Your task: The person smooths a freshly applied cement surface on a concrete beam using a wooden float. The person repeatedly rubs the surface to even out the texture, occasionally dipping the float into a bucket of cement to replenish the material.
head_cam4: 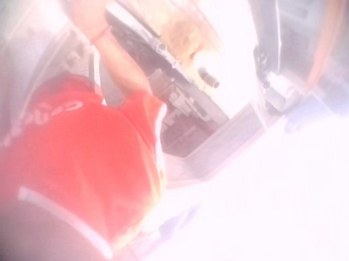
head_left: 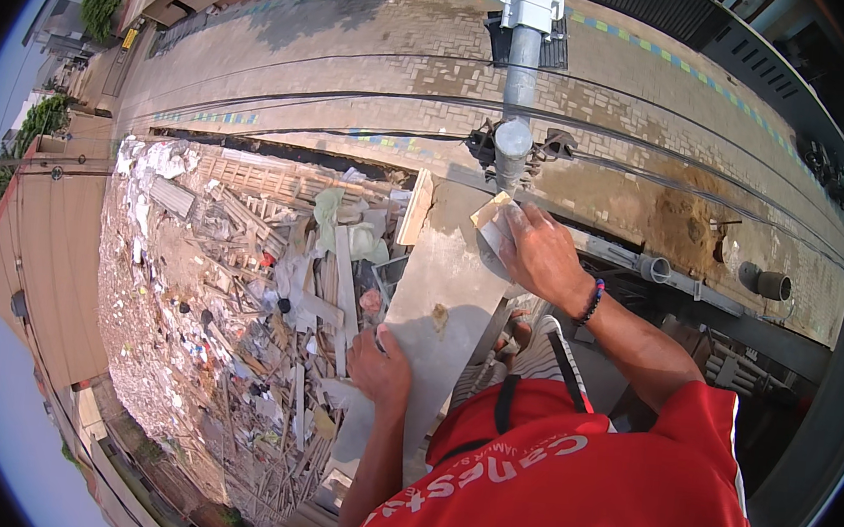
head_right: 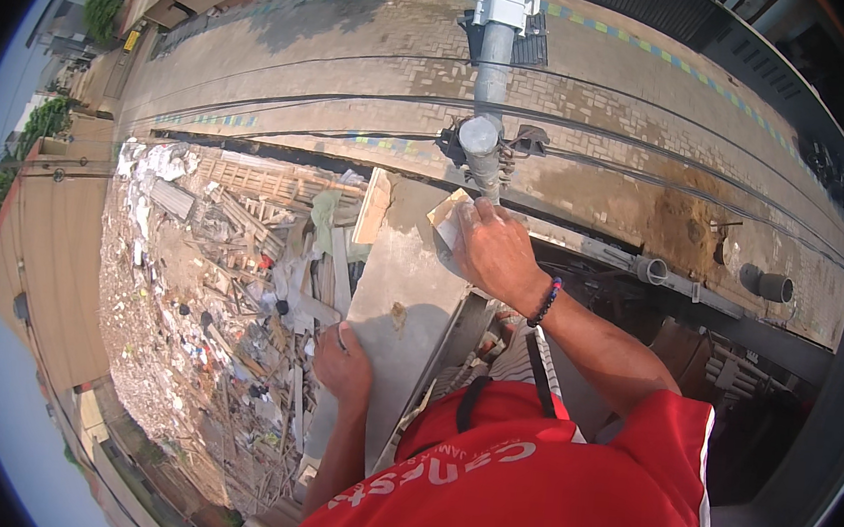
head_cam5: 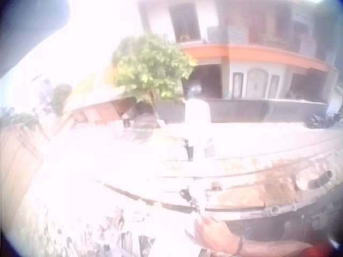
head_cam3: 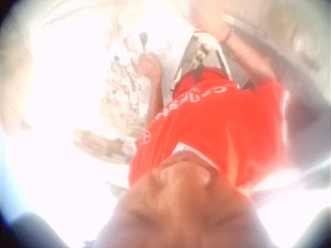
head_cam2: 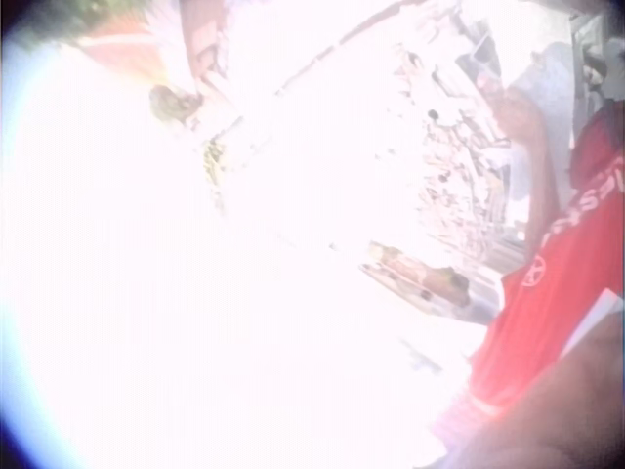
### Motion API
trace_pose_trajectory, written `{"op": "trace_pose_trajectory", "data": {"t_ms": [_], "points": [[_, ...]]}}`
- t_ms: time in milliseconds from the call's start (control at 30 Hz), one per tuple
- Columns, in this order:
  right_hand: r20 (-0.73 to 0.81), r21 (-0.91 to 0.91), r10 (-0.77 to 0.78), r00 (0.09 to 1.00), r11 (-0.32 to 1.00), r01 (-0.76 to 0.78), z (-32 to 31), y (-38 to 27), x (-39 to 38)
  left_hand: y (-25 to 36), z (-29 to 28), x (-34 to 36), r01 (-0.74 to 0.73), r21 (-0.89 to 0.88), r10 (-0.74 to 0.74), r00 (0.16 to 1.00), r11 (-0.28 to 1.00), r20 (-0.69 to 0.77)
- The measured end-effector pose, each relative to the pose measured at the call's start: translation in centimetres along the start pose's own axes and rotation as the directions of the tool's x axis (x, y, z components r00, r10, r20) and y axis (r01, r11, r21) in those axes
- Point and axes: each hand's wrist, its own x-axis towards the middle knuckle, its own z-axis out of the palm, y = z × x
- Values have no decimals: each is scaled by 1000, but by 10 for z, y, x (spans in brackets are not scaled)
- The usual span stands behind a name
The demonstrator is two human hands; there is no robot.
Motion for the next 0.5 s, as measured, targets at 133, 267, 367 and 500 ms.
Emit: {"op": "trace_pose_trajectory", "data": {"t_ms": [133, 267, 367, 500], "points": [[205, 94, -267, 942, 963, 252, 14, -29, -31, 0, 0, -1, -12, 9, 12, 1000, 1000, -25], [29, 44, -82, 996, 996, 81, -11, -12, 16, 4, -5, -2, 29, -14, -29, 999, 999, 23], [86, -1, -43, 995, 999, 43, -5, -4, 35, 5, -2, -1, 52, 9, -52, 998, 999, 21], [218, 39, -275, 937, 961, 273, 5, -22, 2, 3, 4, -1, 33, -9, -33, 999, 999, -25]]}}
